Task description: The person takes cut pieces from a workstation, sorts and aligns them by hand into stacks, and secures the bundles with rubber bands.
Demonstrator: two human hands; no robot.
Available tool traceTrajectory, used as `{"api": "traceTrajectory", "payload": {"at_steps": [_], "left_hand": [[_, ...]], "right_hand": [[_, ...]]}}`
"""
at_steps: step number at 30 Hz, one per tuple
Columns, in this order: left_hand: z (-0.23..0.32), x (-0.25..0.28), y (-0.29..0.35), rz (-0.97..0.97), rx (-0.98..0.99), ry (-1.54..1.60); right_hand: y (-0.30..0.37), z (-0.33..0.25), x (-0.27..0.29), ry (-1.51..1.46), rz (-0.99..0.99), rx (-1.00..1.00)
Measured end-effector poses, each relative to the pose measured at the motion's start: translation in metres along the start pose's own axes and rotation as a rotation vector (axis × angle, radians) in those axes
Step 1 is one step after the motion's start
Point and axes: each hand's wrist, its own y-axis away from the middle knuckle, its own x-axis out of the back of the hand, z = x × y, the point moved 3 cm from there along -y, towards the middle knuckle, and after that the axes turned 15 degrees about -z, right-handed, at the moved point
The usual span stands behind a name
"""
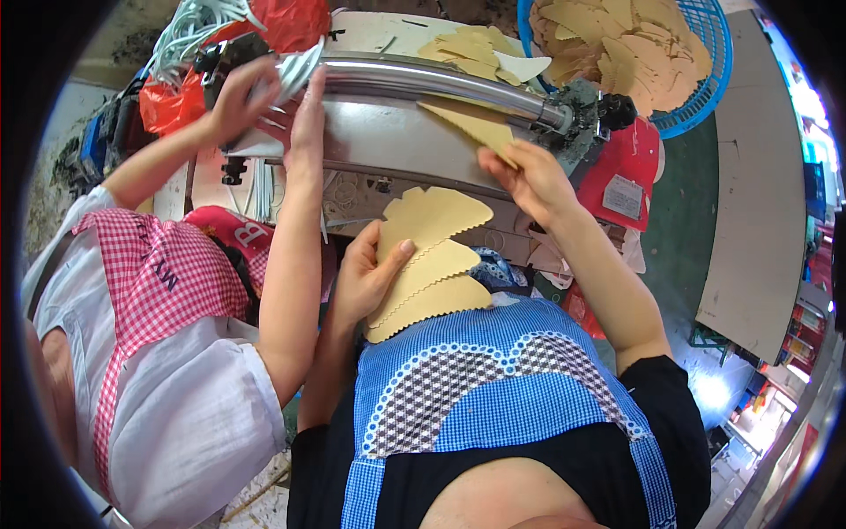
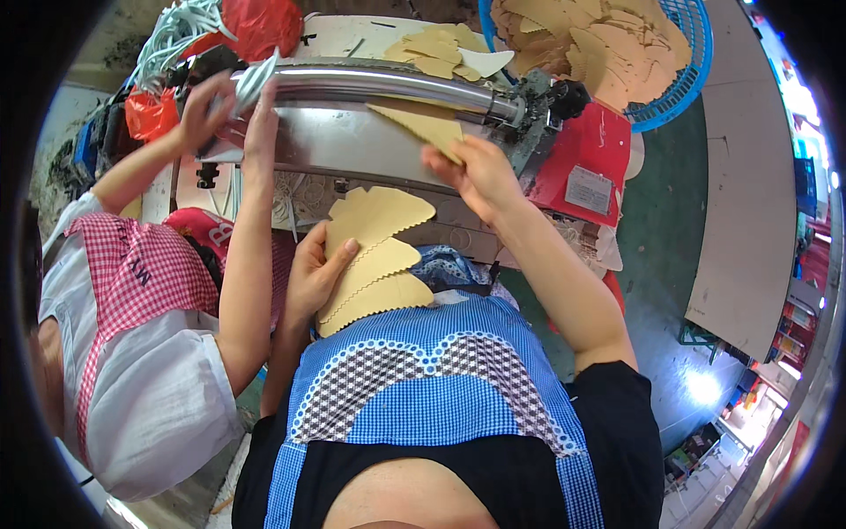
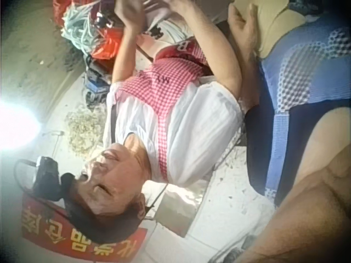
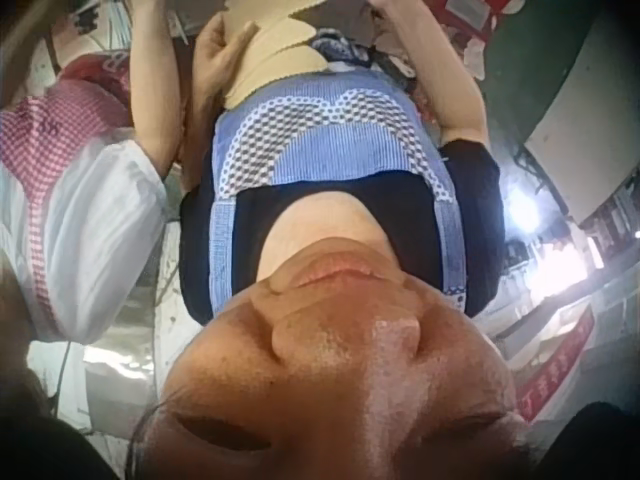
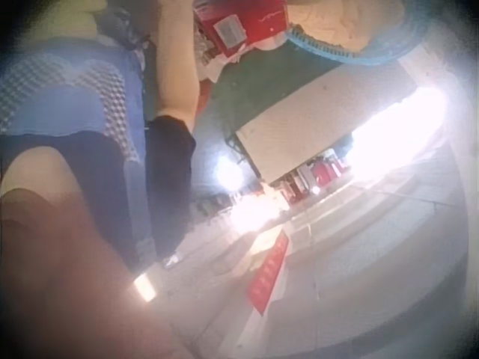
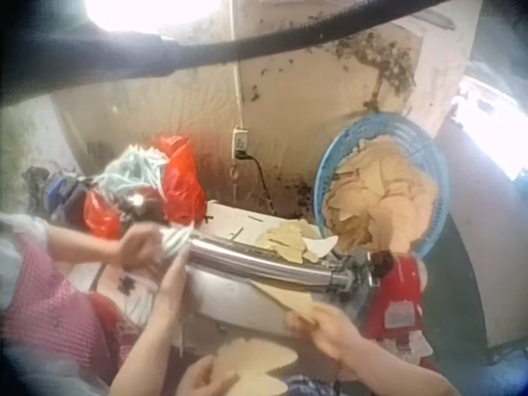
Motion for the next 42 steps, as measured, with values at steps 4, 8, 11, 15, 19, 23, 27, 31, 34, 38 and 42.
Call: {"api": "traceTrajectory", "payload": {"at_steps": [4,8,11,15,19,23,27,31,34,38,42], "left_hand": [[0.0,-0.002,0.006,0.057,-0.001,-0.099],[0.006,-0.006,0.008,0.063,-0.036,-0.074],[0.003,0.004,0.017,0.005,0.016,0.017],[0.011,0.0,-0.001,0.067,0.032,0.034],[0.006,0.003,-0.003,0.012,0.078,0.002],[0.015,-0.012,-0.003,0.001,0.073,0.043],[0.007,-0.002,0.013,-0.084,0.144,0.088],[0.008,-0.01,0.007,-0.106,0.148,-0.029],[0.001,0.006,0.012,0.013,0.015,-0.206],[-0.026,0.025,0.044,0.132,-0.03,-0.319],[-0.049,0.028,0.016,0.025,-0.019,-0.258]], "right_hand": [[0.002,0.011,-0.021,0.157,-0.199,-0.033],[0.031,0.02,-0.04,0.839,-0.334,0.007],[0.025,0.004,-0.001,0.443,-0.139,-0.158],[-0.007,0.001,0.001,-0.181,-0.063,0.026],[0.02,0.003,-0.047,0.573,-0.261,-0.058],[0.037,0.003,-0.053,1.151,-0.452,0.06],[0.029,0.0,-0.015,0.499,-0.135,-0.147],[0.001,-0.002,-0.013,-0.047,0.0,-0.03],[0.007,-0.02,-0.019,-0.089,-0.019,-0.029],[0.018,-0.103,-0.065,0.734,-0.539,-0.122],[-0.046,-0.199,-0.027,1.192,-0.308,0.145]]}}
